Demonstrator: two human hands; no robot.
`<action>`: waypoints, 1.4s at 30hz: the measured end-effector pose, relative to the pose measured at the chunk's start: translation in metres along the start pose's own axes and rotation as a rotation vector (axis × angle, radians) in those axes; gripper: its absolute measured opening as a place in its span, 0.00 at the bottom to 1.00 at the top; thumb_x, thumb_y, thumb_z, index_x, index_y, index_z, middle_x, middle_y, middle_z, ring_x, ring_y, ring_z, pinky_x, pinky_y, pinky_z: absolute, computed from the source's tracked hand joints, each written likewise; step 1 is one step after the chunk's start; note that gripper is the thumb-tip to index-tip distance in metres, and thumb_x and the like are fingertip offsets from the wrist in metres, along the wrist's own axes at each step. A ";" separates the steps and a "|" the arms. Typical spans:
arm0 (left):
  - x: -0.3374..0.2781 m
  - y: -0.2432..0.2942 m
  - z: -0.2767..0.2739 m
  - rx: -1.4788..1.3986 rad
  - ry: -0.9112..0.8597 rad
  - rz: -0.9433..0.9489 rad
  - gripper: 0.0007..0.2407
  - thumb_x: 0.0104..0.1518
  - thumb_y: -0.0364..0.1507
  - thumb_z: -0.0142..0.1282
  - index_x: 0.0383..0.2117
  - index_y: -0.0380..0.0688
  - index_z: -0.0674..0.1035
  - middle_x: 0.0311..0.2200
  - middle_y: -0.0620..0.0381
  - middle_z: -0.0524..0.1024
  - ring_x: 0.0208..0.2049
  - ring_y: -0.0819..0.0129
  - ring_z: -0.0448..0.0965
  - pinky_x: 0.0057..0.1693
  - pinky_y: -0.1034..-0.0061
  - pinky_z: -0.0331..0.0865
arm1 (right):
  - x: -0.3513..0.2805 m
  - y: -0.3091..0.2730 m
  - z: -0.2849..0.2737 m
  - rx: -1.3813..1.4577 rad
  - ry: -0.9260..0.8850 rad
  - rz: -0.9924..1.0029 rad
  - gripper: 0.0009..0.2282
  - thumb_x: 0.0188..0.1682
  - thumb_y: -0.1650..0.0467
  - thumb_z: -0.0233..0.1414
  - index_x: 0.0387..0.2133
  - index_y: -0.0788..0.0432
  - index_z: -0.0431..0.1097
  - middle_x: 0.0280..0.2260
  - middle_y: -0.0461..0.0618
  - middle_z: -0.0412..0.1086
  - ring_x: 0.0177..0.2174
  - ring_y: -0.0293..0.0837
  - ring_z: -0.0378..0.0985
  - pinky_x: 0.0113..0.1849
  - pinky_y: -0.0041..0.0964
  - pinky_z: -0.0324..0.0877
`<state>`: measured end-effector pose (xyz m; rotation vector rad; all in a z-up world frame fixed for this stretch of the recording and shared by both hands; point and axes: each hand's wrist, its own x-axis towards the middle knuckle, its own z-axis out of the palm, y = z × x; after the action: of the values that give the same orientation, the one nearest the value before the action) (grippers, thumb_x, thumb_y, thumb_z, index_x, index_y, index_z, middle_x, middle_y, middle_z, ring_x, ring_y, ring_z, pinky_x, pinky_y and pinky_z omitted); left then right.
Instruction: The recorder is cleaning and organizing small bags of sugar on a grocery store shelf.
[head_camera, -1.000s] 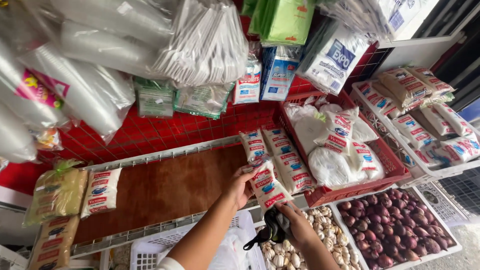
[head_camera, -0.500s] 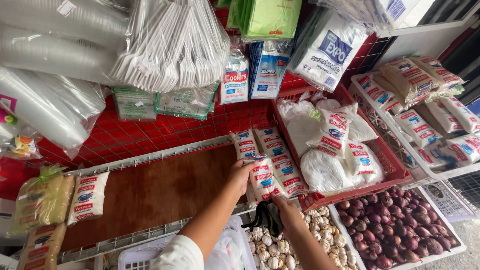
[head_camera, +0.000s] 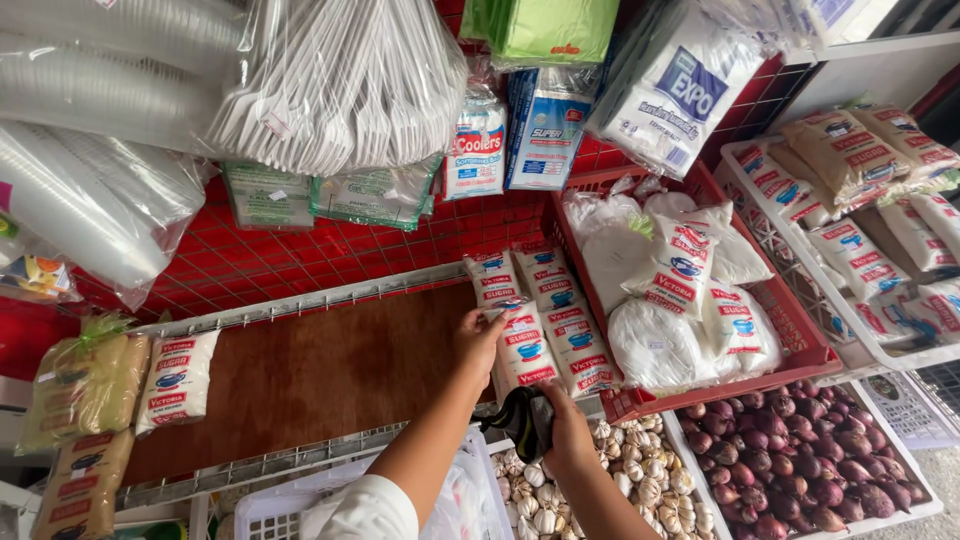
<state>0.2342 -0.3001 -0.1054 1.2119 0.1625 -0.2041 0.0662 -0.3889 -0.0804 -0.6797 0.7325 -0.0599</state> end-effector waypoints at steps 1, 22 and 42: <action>-0.004 0.007 0.002 0.019 -0.046 -0.035 0.14 0.54 0.28 0.66 0.43 0.37 0.78 0.39 0.52 0.82 0.39 0.69 0.81 0.48 0.74 0.74 | -0.011 -0.006 0.008 0.022 -0.019 0.031 0.12 0.51 0.63 0.53 0.38 0.60 0.73 0.29 0.53 0.77 0.27 0.47 0.80 0.31 0.42 0.77; -0.052 0.032 0.022 1.100 -0.120 0.849 0.16 0.57 0.35 0.62 0.52 0.54 0.78 0.57 0.57 0.76 0.63 0.55 0.67 0.67 0.41 0.53 | -0.003 0.017 -0.008 -0.018 0.026 -0.148 0.11 0.49 0.68 0.59 0.38 0.65 0.71 0.28 0.52 0.76 0.25 0.44 0.79 0.29 0.37 0.74; -0.206 0.091 -0.154 0.813 -0.182 0.987 0.18 0.62 0.25 0.55 0.59 0.40 0.72 0.61 0.43 0.70 0.62 0.44 0.69 0.66 0.55 0.63 | -0.077 0.075 -0.004 -0.064 -0.302 0.325 0.14 0.49 0.61 0.52 0.38 0.60 0.73 0.31 0.54 0.77 0.31 0.47 0.80 0.36 0.43 0.77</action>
<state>0.0536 -0.1110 -0.0277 1.9200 -0.7440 0.5381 -0.0077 -0.3104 -0.0811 -0.6059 0.5469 0.3587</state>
